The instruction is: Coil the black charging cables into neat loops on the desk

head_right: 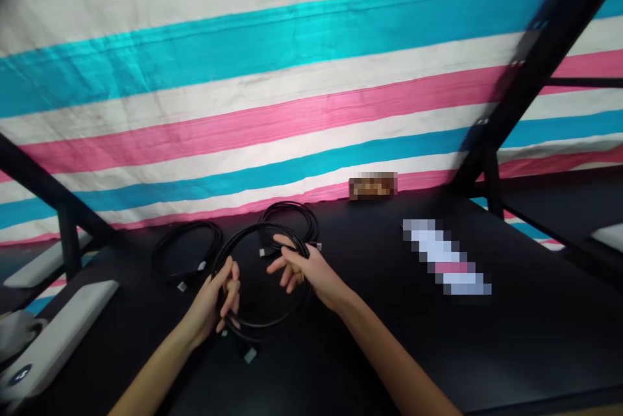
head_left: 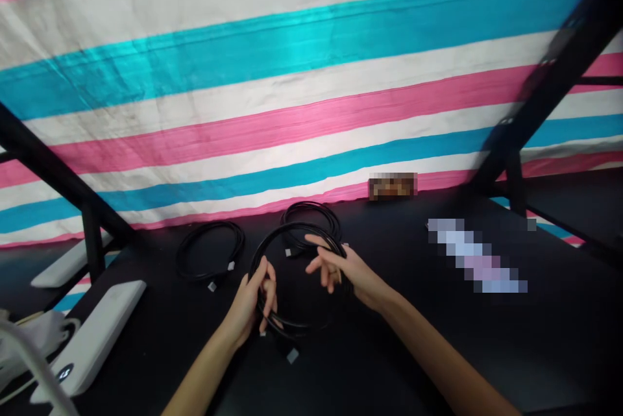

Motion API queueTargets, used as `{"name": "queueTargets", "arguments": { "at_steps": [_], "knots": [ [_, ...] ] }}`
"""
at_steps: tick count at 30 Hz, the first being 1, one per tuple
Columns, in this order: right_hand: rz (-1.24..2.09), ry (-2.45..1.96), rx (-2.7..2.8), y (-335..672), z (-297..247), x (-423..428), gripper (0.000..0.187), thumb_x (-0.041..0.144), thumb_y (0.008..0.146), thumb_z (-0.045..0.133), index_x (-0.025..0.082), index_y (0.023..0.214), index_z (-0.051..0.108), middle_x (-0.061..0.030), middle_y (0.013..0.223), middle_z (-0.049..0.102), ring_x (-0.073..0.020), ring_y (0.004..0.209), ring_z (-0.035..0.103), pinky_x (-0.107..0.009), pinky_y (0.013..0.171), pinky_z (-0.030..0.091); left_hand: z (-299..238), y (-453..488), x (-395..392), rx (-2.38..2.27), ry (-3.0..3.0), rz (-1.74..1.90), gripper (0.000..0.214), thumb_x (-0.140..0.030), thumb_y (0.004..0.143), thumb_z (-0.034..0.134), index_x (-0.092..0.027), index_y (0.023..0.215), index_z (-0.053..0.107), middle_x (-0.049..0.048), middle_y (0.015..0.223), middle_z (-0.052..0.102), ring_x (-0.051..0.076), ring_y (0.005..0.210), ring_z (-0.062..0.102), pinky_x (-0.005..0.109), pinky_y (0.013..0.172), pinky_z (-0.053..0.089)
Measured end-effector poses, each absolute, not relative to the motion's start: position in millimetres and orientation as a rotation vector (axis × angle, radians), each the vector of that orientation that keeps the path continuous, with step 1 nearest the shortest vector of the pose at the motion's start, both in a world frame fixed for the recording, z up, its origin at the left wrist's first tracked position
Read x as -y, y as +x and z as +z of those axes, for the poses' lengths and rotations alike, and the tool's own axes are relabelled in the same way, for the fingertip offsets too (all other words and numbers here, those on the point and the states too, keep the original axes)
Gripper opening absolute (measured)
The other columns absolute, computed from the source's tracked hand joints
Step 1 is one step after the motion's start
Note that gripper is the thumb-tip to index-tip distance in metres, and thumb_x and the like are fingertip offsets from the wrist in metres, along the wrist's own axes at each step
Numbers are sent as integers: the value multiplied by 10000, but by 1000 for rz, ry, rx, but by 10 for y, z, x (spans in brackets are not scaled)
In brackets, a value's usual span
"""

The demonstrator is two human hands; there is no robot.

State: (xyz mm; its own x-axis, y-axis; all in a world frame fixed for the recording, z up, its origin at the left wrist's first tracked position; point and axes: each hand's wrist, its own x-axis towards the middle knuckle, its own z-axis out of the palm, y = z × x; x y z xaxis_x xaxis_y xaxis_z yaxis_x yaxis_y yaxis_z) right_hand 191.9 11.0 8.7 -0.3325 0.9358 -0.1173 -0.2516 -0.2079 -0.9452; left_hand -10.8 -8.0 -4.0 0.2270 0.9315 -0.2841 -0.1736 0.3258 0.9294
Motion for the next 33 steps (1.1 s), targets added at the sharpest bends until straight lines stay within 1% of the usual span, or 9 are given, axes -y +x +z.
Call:
{"name": "queueTargets", "arguments": {
  "at_steps": [3, 6, 8, 11, 15, 21, 24, 28, 33],
  "knots": [
    [1720, -982, 1260, 1892, 66, -84, 399, 357, 812, 604, 141, 1143, 552, -59, 696, 708, -138, 576, 653, -206, 471, 500, -70, -136, 14, -1068, 824, 993, 386, -591, 803, 481, -211, 753, 438, -96, 292, 384, 131, 234, 466, 133, 215, 207],
    [1773, -1033, 1366, 1831, 24, -25, 280, 369, 790, 611, 131, 938, 617, -51, 696, 695, -138, 597, 661, -208, 480, 517, -101, -143, -32, -1110, 737, 1081, 364, -556, 775, 532, -219, 748, 398, -116, 320, 364, 118, 259, 489, 116, 227, 161],
    [1837, -1050, 1420, 1775, -22, 20, 275, 382, 780, 606, 122, 864, 635, -59, 702, 691, -136, 578, 656, -202, 449, 512, -116, -134, -36, -1147, 734, 1133, 351, -534, 754, 544, -219, 762, 390, -124, 344, 359, 112, 287, 507, 117, 243, 176],
    [1903, -1048, 1477, 1712, -90, 62, 296, 362, 798, 543, 116, 933, 637, -45, 624, 681, -102, 425, 594, -171, 360, 449, -115, -117, -10, -1181, 801, 1134, 313, -493, 730, 529, -212, 793, 407, -123, 380, 380, 130, 333, 544, 151, 283, 290],
    [1764, -1075, 1483, 1712, -114, 34, 289, 265, 779, 469, 121, 992, 602, 49, 390, 560, -60, 250, 417, -127, 274, 296, -54, -122, 9, -1234, 895, 1106, 259, -391, 707, 550, -184, 825, 448, -59, 490, 560, 167, 448, 631, 201, 378, 421],
    [1586, -1102, 1278, 1785, -76, -83, 205, 267, 685, 531, 159, 858, 555, 69, 346, 523, -64, 228, 362, -140, 263, 231, 106, -30, -87, -1305, 1017, 1113, 190, -285, 737, 530, -191, 874, 437, -44, 531, 602, 161, 416, 612, 226, 383, 454],
    [1575, -1030, 1043, 1862, -46, -143, 193, 245, 640, 571, 169, 816, 548, 87, 328, 478, -54, 231, 310, -148, 274, 198, 142, 103, -141, -1304, 1037, 1121, 199, -248, 738, 547, -190, 896, 441, -29, 646, 617, 142, 432, 616, 223, 387, 460],
    [1589, -953, 866, 2009, 30, -227, 195, 284, 651, 555, 181, 817, 545, 102, 350, 398, -50, 284, 242, -168, 303, 169, 137, 280, -248, -1282, 1046, 1124, 182, -227, 746, 571, -156, 889, 486, 17, 781, 606, 79, 416, 566, 176, 332, 383],
    [1611, -892, 771, 2141, 77, -330, 248, 304, 704, 572, 184, 919, 595, 73, 485, 445, -47, 345, 239, -178, 325, 181, 124, 417, -483, -1262, 1045, 1154, 151, -208, 817, 507, -149, 948, 461, -5, 745, 570, 1, 309, 396, 140, 284, 198]
  ]
}}
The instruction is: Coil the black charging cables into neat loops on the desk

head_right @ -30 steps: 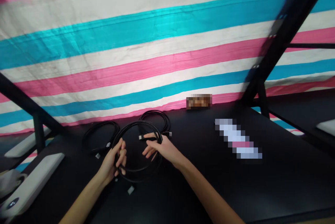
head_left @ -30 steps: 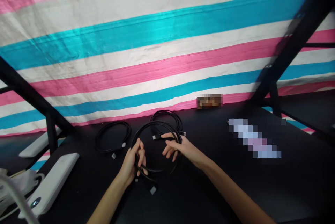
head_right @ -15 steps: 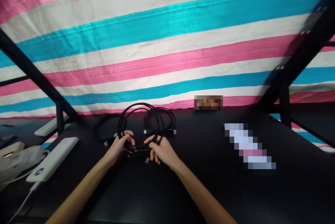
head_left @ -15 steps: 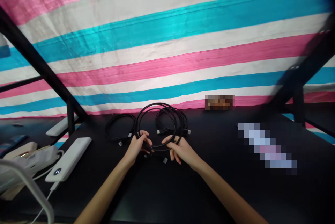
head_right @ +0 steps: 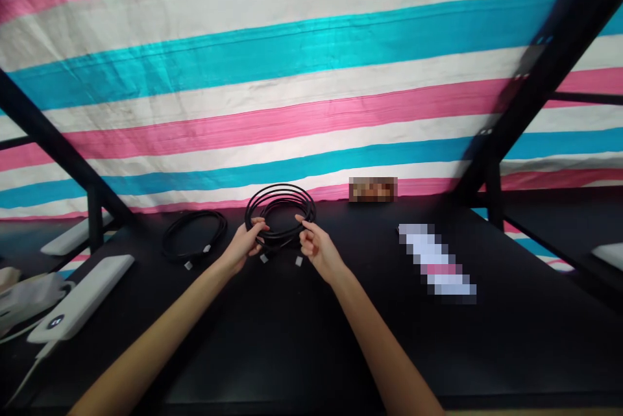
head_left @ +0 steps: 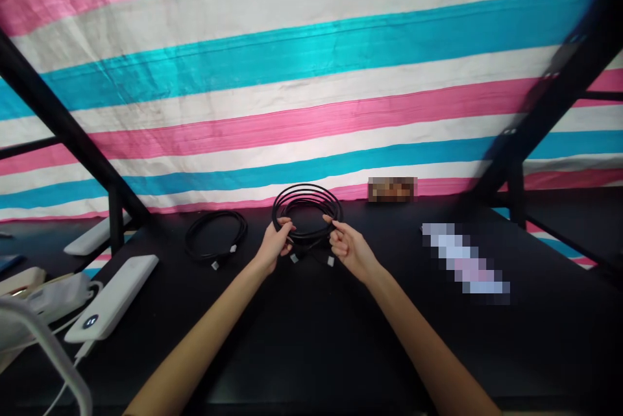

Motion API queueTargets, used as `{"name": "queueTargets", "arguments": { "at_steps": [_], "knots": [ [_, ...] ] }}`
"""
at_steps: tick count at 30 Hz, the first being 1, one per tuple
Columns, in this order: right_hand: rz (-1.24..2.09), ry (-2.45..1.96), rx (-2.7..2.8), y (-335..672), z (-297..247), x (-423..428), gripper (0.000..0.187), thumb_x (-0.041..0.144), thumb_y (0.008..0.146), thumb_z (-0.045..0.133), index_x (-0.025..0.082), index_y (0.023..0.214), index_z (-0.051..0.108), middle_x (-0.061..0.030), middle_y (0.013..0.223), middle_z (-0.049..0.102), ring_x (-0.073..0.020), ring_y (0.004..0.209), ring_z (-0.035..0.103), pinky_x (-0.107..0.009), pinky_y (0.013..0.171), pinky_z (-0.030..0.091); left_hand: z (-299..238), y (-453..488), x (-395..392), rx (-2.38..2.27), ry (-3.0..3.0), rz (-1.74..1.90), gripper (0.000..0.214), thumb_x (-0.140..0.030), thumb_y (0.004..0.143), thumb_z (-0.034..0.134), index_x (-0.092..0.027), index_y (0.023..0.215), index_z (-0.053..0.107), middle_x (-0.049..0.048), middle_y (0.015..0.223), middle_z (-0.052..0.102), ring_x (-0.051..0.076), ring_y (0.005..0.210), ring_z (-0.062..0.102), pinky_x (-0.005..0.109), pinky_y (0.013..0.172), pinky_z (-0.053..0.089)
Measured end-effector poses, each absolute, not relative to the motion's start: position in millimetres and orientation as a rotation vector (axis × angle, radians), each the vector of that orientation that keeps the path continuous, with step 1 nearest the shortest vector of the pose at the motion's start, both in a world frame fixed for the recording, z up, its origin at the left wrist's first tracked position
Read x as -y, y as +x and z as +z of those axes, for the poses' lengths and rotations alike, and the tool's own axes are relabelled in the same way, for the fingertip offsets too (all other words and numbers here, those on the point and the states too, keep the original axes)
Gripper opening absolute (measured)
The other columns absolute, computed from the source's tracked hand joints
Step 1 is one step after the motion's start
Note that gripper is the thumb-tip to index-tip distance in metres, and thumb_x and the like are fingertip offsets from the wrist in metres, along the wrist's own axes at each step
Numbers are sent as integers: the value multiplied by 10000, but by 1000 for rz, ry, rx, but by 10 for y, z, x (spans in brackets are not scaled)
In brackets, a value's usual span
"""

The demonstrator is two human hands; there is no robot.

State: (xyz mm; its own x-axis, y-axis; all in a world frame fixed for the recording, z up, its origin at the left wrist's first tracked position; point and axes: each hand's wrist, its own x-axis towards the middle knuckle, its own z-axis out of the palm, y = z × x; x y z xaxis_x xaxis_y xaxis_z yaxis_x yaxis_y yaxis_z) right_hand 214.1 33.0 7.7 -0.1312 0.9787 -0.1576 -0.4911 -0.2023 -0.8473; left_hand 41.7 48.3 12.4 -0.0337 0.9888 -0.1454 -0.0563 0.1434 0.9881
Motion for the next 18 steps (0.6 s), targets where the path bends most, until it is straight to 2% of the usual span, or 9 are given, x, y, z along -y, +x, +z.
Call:
{"name": "queueTargets", "arguments": {
  "at_steps": [3, 7, 11, 13, 15, 18],
  "knots": [
    [1612, -892, 737, 2174, 51, -372, 187, 241, 699, 585, 191, 879, 586, 36, 604, 531, -41, 375, 276, -165, 329, 201, 115, 444, -599, -1246, 1066, 1120, 136, -217, 828, 520, -148, 925, 454, -9, 711, 559, -1, 313, 392, 136, 298, 177],
    [1604, -912, 736, 2216, -4, -397, 119, 186, 668, 616, 192, 760, 540, -34, 817, 625, -59, 460, 409, -166, 347, 269, 84, 411, -627, -1206, 1155, 1014, 172, -253, 781, 610, -127, 780, 492, 0, 629, 536, 47, 385, 490, 146, 331, 263],
    [1572, -943, 782, 2270, -37, -410, 66, 231, 700, 558, 196, 752, 537, -83, 956, 640, -99, 555, 502, -188, 370, 332, 62, 318, -564, -1232, 1281, 1006, 200, -304, 775, 621, -125, 811, 539, 31, 740, 561, 76, 512, 569, 149, 384, 352],
    [1543, -972, 827, 2280, -45, -413, 78, 258, 720, 526, 195, 761, 548, -96, 985, 640, -116, 588, 529, -198, 379, 354, 48, 262, -542, -1297, 1365, 1006, 209, -316, 795, 590, -119, 863, 566, 61, 826, 571, 89, 553, 586, 158, 393, 371],
    [1499, -1015, 880, 2272, -60, -414, 132, 271, 718, 543, 194, 820, 574, -89, 985, 638, -121, 600, 543, -202, 392, 373, 25, 207, -537, -1400, 1458, 1005, 288, -324, 807, 567, -112, 1002, 575, 116, 977, 567, 110, 582, 603, 189, 409, 398],
    [1379, -1120, 953, 2247, -116, -426, 332, 273, 687, 610, 188, 1007, 585, -56, 909, 615, -116, 572, 531, -202, 394, 375, -31, 144, -567, -1580, 1608, 1014, 545, -333, 805, 566, -140, 1299, 437, 207, 1250, 446, 199, 753, 648, 293, 558, 487]
  ]
}}
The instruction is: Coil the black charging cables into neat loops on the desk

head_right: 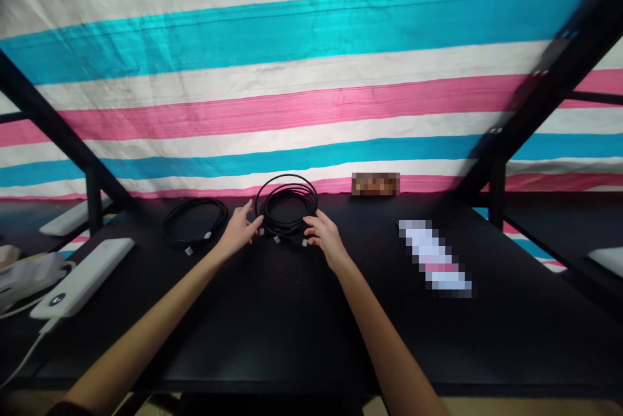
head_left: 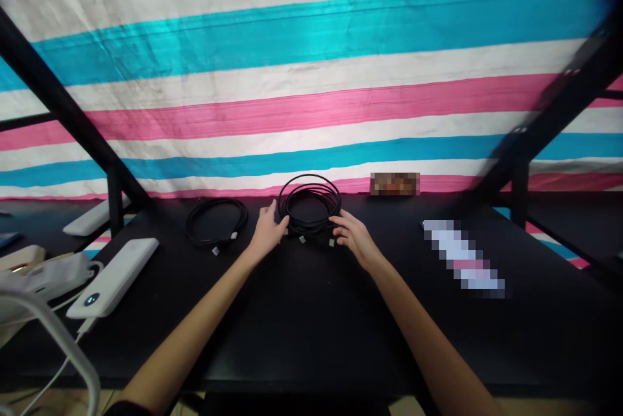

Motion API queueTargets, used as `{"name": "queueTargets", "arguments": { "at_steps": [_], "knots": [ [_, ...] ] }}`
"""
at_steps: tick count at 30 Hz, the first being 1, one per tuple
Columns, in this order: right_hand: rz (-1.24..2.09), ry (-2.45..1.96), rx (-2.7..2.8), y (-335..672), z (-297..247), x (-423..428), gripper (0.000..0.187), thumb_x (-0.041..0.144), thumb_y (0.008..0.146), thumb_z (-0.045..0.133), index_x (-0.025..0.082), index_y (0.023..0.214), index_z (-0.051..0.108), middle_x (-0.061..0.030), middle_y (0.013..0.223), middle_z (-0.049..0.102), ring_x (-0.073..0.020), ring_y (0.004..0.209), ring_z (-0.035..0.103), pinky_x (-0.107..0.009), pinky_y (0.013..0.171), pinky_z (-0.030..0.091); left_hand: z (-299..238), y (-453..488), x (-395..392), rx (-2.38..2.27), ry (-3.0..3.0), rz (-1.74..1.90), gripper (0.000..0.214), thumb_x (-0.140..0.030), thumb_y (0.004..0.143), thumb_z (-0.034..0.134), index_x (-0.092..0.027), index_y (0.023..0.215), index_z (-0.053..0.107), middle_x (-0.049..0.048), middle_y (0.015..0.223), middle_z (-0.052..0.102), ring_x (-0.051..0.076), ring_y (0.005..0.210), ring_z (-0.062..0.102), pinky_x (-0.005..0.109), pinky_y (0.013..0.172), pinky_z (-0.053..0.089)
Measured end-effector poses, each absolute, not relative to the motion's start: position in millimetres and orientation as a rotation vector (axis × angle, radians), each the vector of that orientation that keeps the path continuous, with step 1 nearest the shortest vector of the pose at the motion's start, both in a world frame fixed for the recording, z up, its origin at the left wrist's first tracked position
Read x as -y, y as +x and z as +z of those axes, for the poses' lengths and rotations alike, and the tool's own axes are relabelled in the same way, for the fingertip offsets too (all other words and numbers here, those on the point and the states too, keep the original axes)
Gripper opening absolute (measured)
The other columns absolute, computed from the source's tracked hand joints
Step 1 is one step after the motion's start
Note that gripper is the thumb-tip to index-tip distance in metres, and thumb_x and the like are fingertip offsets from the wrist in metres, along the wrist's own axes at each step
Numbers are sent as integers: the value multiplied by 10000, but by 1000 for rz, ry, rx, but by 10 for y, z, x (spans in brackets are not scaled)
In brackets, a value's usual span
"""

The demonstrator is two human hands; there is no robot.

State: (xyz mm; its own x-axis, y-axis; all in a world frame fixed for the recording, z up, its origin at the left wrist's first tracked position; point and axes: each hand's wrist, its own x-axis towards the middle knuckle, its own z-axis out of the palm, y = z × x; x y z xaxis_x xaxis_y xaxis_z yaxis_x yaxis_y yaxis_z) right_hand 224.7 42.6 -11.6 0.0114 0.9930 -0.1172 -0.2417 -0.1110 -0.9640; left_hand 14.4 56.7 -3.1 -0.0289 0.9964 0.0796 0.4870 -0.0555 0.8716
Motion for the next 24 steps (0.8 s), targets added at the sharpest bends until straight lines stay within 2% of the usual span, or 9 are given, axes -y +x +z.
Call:
{"name": "queueTargets", "arguments": {
  "at_steps": [1, 3, 5, 9, 14, 18, 21, 24],
  "knots": [
    [1323, -1161, 973, 2244, -144, -435, 401, 280, 683, 619, 182, 1069, 572, -45, 877, 598, -116, 564, 523, -206, 393, 373, -55, 131, -586, -1626, 1664, 1017, 606, -336, 805, 566, -161, 1355, 381, 217, 1323, 390, 248, 878, 639, 340, 654, 500],
    [1190, -1238, 1018, 2251, -205, -459, 498, 308, 690, 614, 164, 1160, 539, -30, 832, 560, -118, 550, 500, -218, 396, 374, -110, 122, -634, -1683, 1778, 1006, 637, -335, 809, 562, -183, 1389, 346, 204, 1422, 307, 331, 1145, 513, 416, 854, 447],
    [1033, -1308, 1076, 2274, -260, -486, 551, 317, 682, 618, 146, 1199, 534, -20, 827, 526, -110, 536, 466, -237, 426, 394, -174, 137, -680, -1704, 1872, 962, 605, -327, 820, 545, -149, 1373, 375, 206, 1434, 330, 359, 1272, 377, 459, 969, 355],
    [741, -1390, 1223, 2304, -319, -503, 548, 269, 633, 651, 127, 1160, 598, -17, 872, 495, -82, 510, 409, -286, 560, 444, -293, 202, -698, -1722, 1989, 858, 570, -346, 858, 469, -38, 1332, 404, 269, 1307, 486, 384, 1232, 416, 527, 981, 309],
    [651, -1342, 1427, 2245, -315, -470, 363, 241, 673, 601, 144, 1012, 688, -34, 890, 555, -79, 488, 427, -298, 586, 443, -294, 162, -596, -1733, 2129, 850, 474, -358, 881, 427, -118, 1287, 477, 206, 1327, 503, 317, 1245, 423, 486, 990, 324],
    [637, -1261, 1501, 2198, -284, -439, 296, 204, 701, 561, 158, 962, 692, -51, 902, 606, -93, 520, 484, -277, 584, 457, -185, -39, -548, -1798, 2238, 912, 405, -314, 882, 436, -145, 1238, 530, 165, 1337, 497, 279, 1263, 402, 452, 1026, 292],
    [572, -1232, 1500, 2184, -253, -408, 250, 183, 730, 527, 160, 922, 686, -57, 902, 603, -87, 500, 467, -266, 555, 446, -109, -231, -539, -2016, 2308, 899, 389, -306, 884, 434, -147, 1224, 539, 147, 1242, 549, 275, 1169, 473, 426, 971, 349],
    [484, -1215, 1523, 2179, -226, -381, 216, 166, 762, 504, 164, 884, 682, -46, 862, 593, -84, 483, 434, -253, 523, 413, -77, -393, -516, -2300, 2229, 717, 430, -386, 867, 457, -123, 1197, 535, 153, 1119, 572, 308, 1063, 518, 438, 889, 397]
  ]
}}
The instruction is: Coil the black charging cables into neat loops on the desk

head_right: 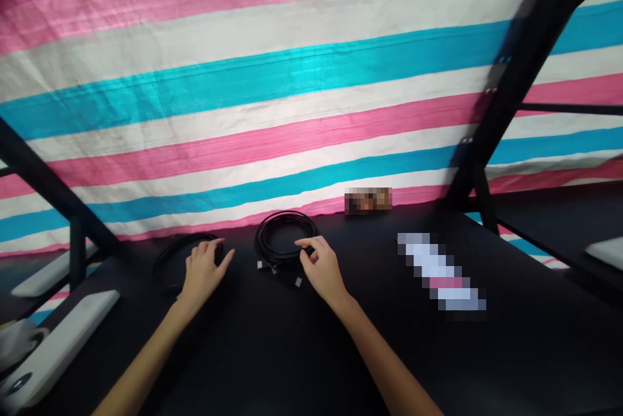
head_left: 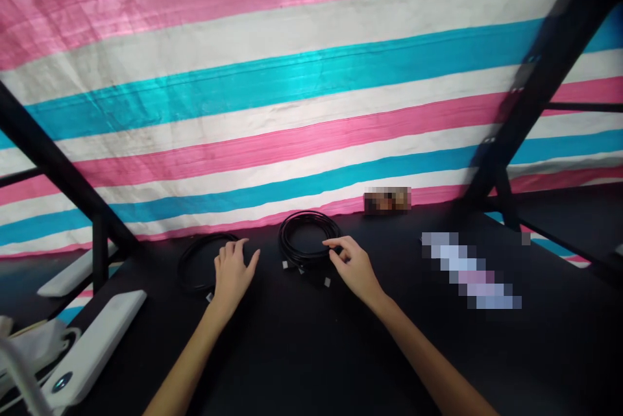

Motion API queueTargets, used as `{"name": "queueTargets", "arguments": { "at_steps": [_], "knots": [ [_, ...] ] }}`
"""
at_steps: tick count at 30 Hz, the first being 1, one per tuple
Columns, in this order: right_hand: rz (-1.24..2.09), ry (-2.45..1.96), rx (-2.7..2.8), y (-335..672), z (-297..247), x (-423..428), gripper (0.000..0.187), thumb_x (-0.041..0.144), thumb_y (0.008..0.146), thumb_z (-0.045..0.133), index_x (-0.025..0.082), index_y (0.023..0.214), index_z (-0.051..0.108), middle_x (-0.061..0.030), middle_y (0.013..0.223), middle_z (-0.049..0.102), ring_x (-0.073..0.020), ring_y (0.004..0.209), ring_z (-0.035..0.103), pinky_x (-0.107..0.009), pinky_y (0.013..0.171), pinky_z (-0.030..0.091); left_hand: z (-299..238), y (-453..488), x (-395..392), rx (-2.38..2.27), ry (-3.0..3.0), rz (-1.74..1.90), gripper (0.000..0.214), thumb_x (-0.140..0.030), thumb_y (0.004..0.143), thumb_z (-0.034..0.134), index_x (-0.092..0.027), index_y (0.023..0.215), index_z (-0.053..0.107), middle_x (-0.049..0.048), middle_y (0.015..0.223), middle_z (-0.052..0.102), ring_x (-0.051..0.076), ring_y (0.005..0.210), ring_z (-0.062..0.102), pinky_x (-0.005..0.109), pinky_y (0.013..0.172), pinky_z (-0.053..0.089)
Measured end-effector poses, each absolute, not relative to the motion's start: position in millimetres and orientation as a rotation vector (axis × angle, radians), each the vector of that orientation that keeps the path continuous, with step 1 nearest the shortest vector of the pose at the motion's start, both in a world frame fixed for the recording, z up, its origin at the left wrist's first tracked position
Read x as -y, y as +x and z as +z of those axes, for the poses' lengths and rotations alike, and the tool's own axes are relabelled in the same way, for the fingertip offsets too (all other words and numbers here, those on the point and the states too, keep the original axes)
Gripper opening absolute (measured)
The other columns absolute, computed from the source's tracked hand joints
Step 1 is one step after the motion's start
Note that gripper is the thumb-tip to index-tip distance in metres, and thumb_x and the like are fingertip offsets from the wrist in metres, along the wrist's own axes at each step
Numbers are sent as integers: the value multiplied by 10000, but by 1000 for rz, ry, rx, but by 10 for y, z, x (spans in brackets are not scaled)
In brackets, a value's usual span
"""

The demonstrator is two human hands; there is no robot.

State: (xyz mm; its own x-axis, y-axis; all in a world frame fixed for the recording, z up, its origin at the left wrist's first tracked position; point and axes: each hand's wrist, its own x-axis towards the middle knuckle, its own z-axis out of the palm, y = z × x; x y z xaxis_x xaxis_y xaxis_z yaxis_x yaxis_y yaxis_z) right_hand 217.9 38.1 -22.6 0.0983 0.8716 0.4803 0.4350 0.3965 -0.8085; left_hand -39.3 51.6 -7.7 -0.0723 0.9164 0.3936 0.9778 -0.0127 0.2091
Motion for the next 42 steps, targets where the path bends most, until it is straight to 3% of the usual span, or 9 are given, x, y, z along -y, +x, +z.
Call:
{"name": "queueTargets", "arguments": {
  "at_steps": [5, 9, 14, 20, 23, 27, 32, 37, 42],
  "knots": [
    [431, -1228, 1565, 2155, -205, -354, 187, 167, 807, 491, 177, 841, 675, -27, 825, 581, -78, 458, 397, -249, 493, 361, -100, -474, -417, 2287, -2015, -278, 396, -425, 837, 486, -93, 1038, 562, 161, 1019, 562, 328, 1006, 554, 417, 825, 427],
    [434, -1209, 1595, 2135, -175, -325, 182, 164, 819, 489, 173, 835, 670, -26, 830, 574, -68, 443, 385, -243, 474, 340, -115, -380, -318, 2367, -2083, -242, 327, -233, 851, 434, -107, 1146, 499, 157, 1092, 550, 272, 925, 617, 346, 744, 455],
    [421, -1188, 1583, 2106, -131, -293, 170, 167, 825, 494, 171, 824, 664, -25, 826, 566, -66, 446, 378, -239, 471, 334, -150, -324, -257, 2450, -2195, -285, 404, -156, 829, 404, -114, 1223, 479, 150, 1117, 585, 277, 934, 625, 360, 737, 465],
    [483, -1163, 1611, 2057, -158, -271, 157, 164, 828, 506, 172, 818, 662, -18, 822, 562, -59, 446, 377, -232, 462, 330, -193, -491, -356, 2355, -2382, -624, 426, -360, 808, 494, -142, 1167, 566, 105, 985, 589, 227, 823, 623, 344, 729, 491],
    [492, -1146, 1622, 2058, -158, -260, 151, 174, 835, 510, 171, 823, 661, -21, 838, 562, -54, 443, 363, -230, 455, 328, -156, -610, -409, 2273, -2154, -732, 467, -367, 803, 504, -133, 1204, 553, 146, 1085, 538, 280, 983, 574, 380, 814, 467],
    [491, -1147, 1627, 2077, -141, -240, 139, 185, 841, 521, 171, 824, 659, -25, 861, 562, -49, 448, 354, -226, 442, 319, -112, -796, -413, 2364, -1736, -468, 515, -320, 811, 500, -85, 1269, 493, 220, 1182, 491, 369, 1072, 497, 460, 847, 420],
    [506, -1154, 1654, 2068, -121, -210, 135, 188, 846, 524, 176, 833, 658, -25, 878, 561, -45, 447, 350, -223, 425, 305, -74, -1011, -371, 2519, -1490, -175, 388, -226, 815, 447, 16, 1097, 560, 281, 1097, 542, 386, 1065, 505, 450, 824, 423],
    [525, -1151, 1668, 2040, -116, -198, 131, 194, 844, 527, 181, 834, 657, -23, 882, 559, -44, 446, 353, -223, 417, 303, -15, -1040, -378, 2737, -1636, -257, 409, -198, 816, 389, -70, 1174, 542, 245, 1137, 562, 375, 989, 589, 451, 747, 462],
    [552, -1164, 1670, 2037, -132, -197, 133, 211, 843, 531, 177, 838, 659, -34, 886, 558, -48, 447, 350, -228, 408, 300, -26, -914, -397, 2716, -1846, -334, 387, -268, 770, 460, -207, 1131, 582, 117, 1069, 660, 322, 969, 616, 399, 761, 467]
  ]
}}
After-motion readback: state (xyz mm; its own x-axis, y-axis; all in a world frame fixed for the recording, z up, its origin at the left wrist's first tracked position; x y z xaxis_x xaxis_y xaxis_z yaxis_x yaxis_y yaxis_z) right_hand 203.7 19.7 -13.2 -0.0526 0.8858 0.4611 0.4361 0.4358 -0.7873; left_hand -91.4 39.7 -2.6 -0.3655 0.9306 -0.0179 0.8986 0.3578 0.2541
